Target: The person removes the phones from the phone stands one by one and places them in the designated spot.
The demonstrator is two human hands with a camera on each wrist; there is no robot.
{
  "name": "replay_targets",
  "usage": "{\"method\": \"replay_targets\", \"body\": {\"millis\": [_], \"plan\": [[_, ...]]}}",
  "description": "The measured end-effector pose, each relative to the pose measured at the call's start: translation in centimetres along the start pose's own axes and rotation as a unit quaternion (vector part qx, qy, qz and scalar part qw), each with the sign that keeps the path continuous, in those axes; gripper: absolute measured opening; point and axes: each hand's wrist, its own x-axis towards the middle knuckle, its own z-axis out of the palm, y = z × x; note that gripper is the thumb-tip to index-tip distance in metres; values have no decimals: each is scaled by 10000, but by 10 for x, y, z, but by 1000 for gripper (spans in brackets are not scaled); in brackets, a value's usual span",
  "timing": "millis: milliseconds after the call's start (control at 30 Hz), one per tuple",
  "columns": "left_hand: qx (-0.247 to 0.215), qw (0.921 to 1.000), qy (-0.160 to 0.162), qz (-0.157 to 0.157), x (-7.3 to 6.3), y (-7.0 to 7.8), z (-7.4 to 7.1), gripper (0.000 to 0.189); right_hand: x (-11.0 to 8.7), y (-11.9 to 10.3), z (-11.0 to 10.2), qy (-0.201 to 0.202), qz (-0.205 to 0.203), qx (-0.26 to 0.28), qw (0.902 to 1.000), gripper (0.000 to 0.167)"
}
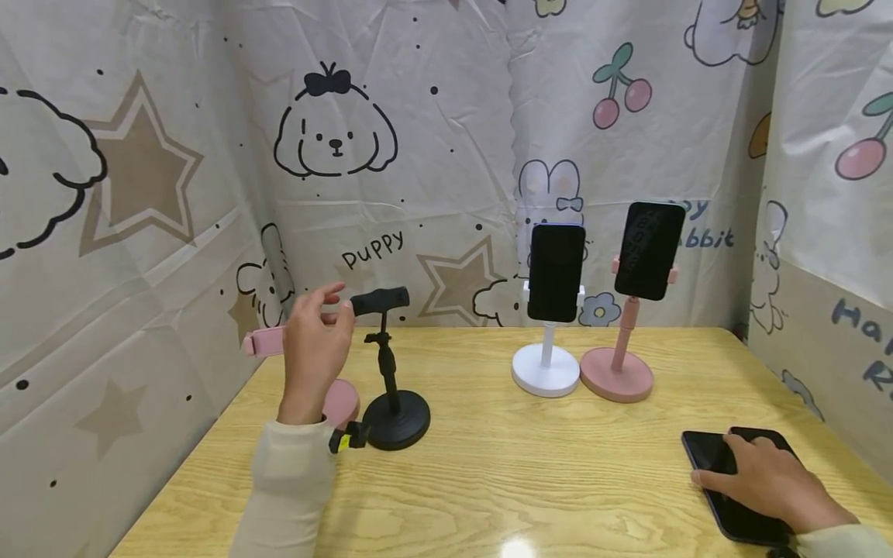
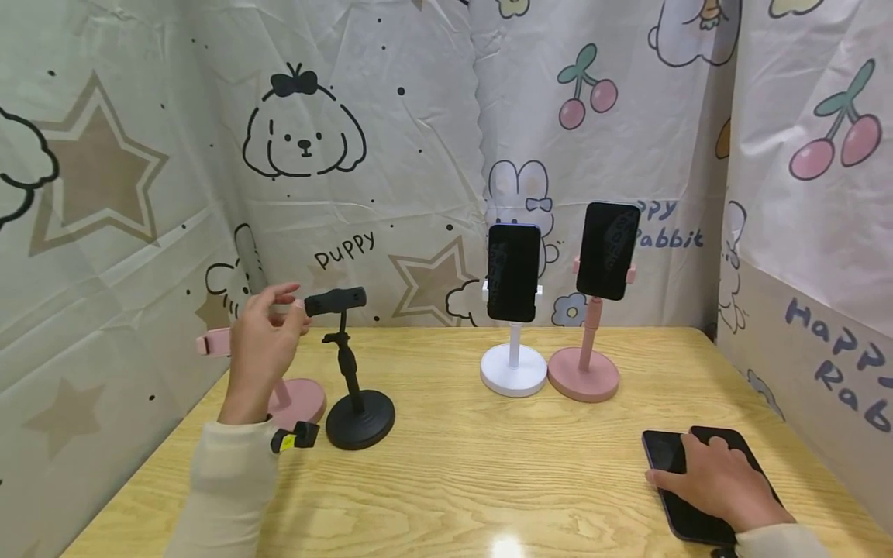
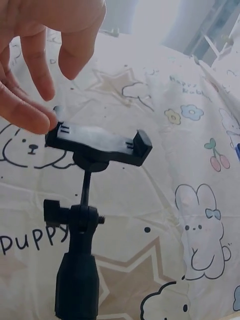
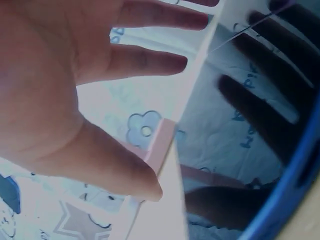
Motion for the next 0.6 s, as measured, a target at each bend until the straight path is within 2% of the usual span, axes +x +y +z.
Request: {"method": "replay_targets", "body": {"millis": [167,367,600], "plan": [[-56,9994,175,298,-3,7,-2,33,-3,-17,-13,458,-157,163,9987,110],[-265,9980,207,534,-6,15,-3,31,-7,-44,-31,1023,-452,388,9930,105],[-571,9950,46,824,-9,25,1,30,-13,-78,-49,1686,-1011,697,9780,92]]}}
